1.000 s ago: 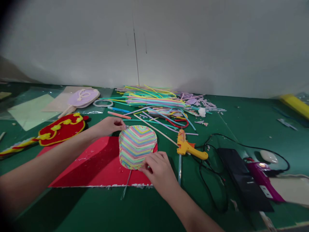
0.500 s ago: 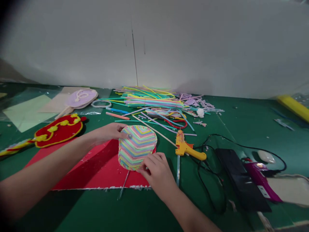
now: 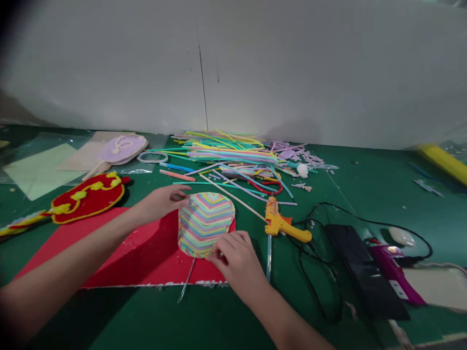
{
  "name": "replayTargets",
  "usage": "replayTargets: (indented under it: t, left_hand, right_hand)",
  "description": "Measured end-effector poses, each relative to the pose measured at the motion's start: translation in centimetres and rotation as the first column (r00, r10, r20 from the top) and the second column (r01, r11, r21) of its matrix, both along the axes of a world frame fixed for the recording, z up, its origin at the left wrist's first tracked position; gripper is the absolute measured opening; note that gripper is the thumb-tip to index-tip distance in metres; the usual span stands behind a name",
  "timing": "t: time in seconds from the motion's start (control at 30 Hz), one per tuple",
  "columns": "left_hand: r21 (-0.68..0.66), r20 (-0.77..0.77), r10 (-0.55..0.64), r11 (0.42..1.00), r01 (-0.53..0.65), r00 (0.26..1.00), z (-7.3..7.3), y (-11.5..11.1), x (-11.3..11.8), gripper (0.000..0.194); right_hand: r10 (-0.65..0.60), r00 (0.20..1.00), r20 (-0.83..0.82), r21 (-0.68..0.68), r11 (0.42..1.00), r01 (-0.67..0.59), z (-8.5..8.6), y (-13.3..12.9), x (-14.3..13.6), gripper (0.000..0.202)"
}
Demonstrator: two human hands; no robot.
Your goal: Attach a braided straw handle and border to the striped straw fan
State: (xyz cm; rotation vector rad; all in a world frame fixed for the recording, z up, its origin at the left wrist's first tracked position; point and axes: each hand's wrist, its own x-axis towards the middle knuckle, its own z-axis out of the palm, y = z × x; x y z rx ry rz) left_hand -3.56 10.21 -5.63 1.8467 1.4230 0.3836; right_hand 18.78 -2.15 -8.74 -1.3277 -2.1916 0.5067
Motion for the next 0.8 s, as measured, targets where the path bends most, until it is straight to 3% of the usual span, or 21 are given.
replayTargets:
  t: [0.03,0.07,0.13,0.2,0.3,0.37,0.43,0.53,0.57,0.67,0.8]
  left_hand:
    - [0.180,-0.119,0.072,0.982,-0.050,0.990,0.4,-0.8,0.2,0.047]
    - [0.332,-0.172,0.069,0.943,-0.008,0.983,0.7,-1.7,0.6,0.045]
    - [0.477,-0.210,-0.048,0.867,0.145,0.977,0.8,-3.5,1.5,0.046]
    - [0.461,-0.286,-0.228,0.819,0.343,0.931,0.2,-4.8,2.4,0.051]
    - [0.350,-0.373,-0.478,0.721,0.598,0.795,-1.1,-5.2,3.2,0.053]
    - [0.367,-0.386,-0.395,0.763,0.532,0.834,-1.3,-4.7,3.3,0.052]
    - [0.419,-0.398,-0.320,0.770,0.481,0.860,-1.1,-4.2,3.3,0.053]
    - [0.362,-0.428,-0.488,0.679,0.639,0.761,-0.7,-3.9,3.6,0.049]
    - [0.360,-0.425,-0.501,0.671,0.649,0.754,-0.8,-4.0,3.8,0.049]
    - [0.447,-0.392,-0.376,0.720,0.531,0.839,-1.4,-4.2,5.0,0.047]
    - [0.423,-0.374,-0.515,0.645,0.636,0.771,-1.6,-3.7,6.3,0.043]
  right_hand:
    - [0.001,1.000,-0.004,-0.004,1.000,-0.001,0.0,0.0,0.0,0.021]
    - [0.003,1.000,-0.006,-0.007,1.000,-0.003,-0.1,0.0,0.0,0.021]
    - [0.011,1.000,-0.011,0.004,1.000,-0.011,-0.2,0.1,0.0,0.020]
    - [0.012,1.000,-0.016,0.023,1.000,-0.012,-0.4,0.1,0.0,0.020]
    - [0.008,1.000,-0.020,0.031,1.000,-0.008,-0.6,0.2,0.0,0.021]
    - [0.001,1.000,-0.018,0.029,1.000,0.000,-0.7,0.2,0.0,0.022]
    - [0.000,1.000,-0.018,0.038,0.999,0.001,-0.6,0.2,0.0,0.022]
    - [0.001,1.000,-0.019,0.060,0.998,0.000,-0.6,0.2,-0.1,0.021]
    - [0.000,1.000,-0.020,0.068,0.998,0.002,-0.5,0.2,-0.1,0.021]
    - [-0.003,1.000,-0.020,0.077,0.997,0.005,-0.6,0.2,-0.2,0.021]
    - [-0.004,1.000,-0.028,0.069,0.998,0.006,-0.7,0.2,-0.2,0.021]
